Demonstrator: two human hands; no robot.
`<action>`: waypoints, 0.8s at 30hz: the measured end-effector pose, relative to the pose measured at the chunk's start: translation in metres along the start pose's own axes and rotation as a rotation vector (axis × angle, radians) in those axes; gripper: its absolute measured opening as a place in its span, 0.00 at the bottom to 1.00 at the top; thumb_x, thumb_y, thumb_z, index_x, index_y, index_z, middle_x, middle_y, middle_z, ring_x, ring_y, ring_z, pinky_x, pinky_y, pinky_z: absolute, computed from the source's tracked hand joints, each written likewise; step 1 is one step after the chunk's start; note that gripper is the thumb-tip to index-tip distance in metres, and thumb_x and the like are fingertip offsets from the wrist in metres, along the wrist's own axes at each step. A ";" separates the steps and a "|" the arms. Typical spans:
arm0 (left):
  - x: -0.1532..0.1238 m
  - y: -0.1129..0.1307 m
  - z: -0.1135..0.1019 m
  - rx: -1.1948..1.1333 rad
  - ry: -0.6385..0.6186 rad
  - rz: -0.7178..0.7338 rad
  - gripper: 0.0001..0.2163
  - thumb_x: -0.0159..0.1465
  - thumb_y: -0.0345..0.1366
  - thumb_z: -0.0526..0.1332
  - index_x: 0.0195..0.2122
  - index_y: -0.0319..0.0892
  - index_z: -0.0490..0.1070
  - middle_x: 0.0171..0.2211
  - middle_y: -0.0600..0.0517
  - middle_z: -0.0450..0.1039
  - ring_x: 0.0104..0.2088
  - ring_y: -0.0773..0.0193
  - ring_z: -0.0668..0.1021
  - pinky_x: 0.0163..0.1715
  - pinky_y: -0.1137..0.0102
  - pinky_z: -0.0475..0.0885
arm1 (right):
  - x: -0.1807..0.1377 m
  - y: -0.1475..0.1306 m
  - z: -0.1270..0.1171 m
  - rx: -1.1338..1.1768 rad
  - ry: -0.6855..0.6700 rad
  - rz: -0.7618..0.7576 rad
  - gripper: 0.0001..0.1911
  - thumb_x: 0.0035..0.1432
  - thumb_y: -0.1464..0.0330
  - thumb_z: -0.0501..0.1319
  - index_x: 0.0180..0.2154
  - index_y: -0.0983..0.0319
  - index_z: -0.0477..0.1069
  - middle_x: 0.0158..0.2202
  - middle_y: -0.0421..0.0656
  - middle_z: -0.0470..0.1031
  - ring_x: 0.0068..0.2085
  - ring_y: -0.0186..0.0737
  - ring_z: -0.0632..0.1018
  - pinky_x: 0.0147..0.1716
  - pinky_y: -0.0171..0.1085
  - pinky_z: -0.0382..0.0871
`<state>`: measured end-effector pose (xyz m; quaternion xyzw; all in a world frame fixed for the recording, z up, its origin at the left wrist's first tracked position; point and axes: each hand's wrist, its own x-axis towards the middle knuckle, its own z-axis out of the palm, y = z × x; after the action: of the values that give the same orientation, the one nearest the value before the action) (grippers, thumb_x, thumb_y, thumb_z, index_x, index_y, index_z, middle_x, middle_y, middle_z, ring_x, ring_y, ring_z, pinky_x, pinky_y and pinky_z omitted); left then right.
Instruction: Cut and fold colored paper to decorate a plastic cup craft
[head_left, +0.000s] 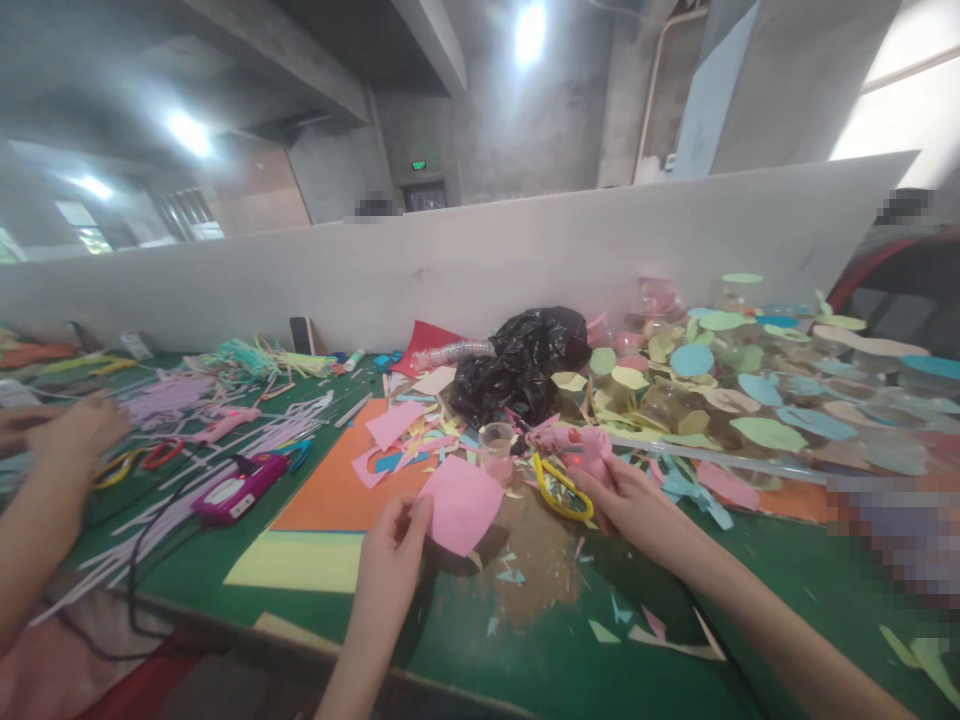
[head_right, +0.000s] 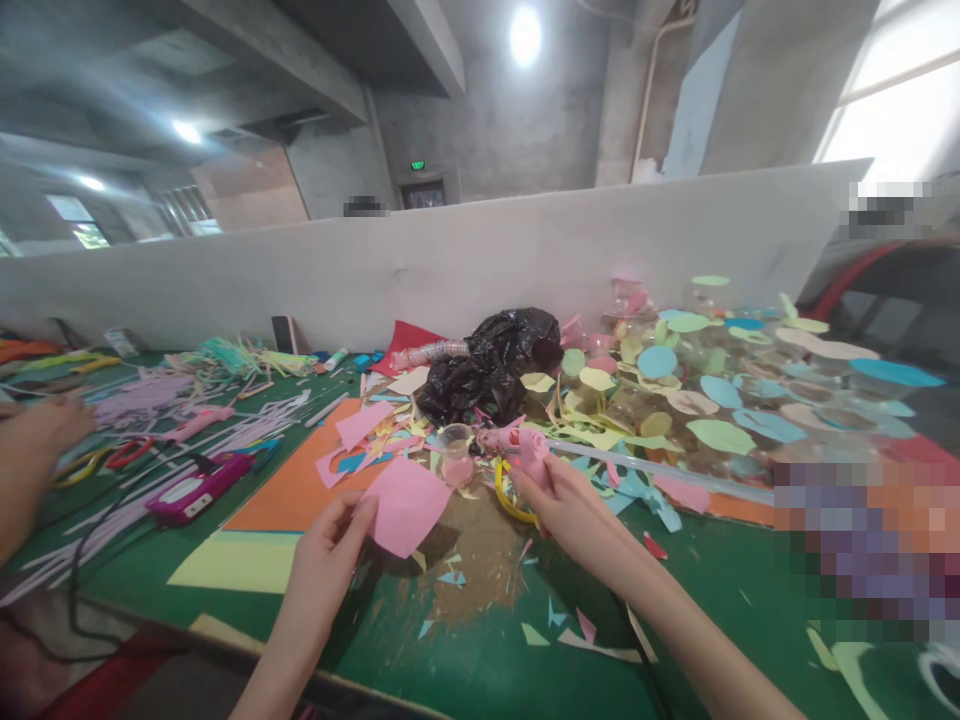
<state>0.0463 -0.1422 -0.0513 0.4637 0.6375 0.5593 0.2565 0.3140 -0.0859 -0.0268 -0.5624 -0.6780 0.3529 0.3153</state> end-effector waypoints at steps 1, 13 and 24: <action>0.000 0.000 0.000 -0.001 -0.003 0.000 0.21 0.55 0.56 0.62 0.32 0.39 0.73 0.25 0.52 0.71 0.29 0.62 0.72 0.28 0.73 0.66 | 0.000 0.000 0.000 0.019 -0.004 -0.003 0.27 0.58 0.43 0.52 0.22 0.57 0.55 0.15 0.34 0.64 0.19 0.34 0.67 0.23 0.35 0.60; 0.002 -0.008 -0.002 0.003 -0.036 0.006 0.20 0.58 0.55 0.61 0.32 0.40 0.72 0.26 0.53 0.71 0.29 0.63 0.71 0.29 0.73 0.66 | 0.017 -0.008 0.001 0.125 -0.001 0.004 0.22 0.60 0.48 0.54 0.25 0.57 0.58 0.12 0.33 0.64 0.15 0.33 0.67 0.19 0.34 0.62; 0.001 -0.006 -0.001 0.008 -0.025 -0.008 0.20 0.57 0.56 0.60 0.32 0.40 0.71 0.26 0.53 0.70 0.29 0.63 0.72 0.29 0.73 0.66 | 0.032 -0.017 0.004 0.055 -0.030 0.010 0.18 0.61 0.54 0.55 0.26 0.57 0.57 0.10 0.33 0.63 0.14 0.33 0.66 0.19 0.33 0.62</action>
<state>0.0432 -0.1418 -0.0562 0.4691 0.6382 0.5499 0.2650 0.2959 -0.0567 -0.0134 -0.5515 -0.6700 0.3812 0.3186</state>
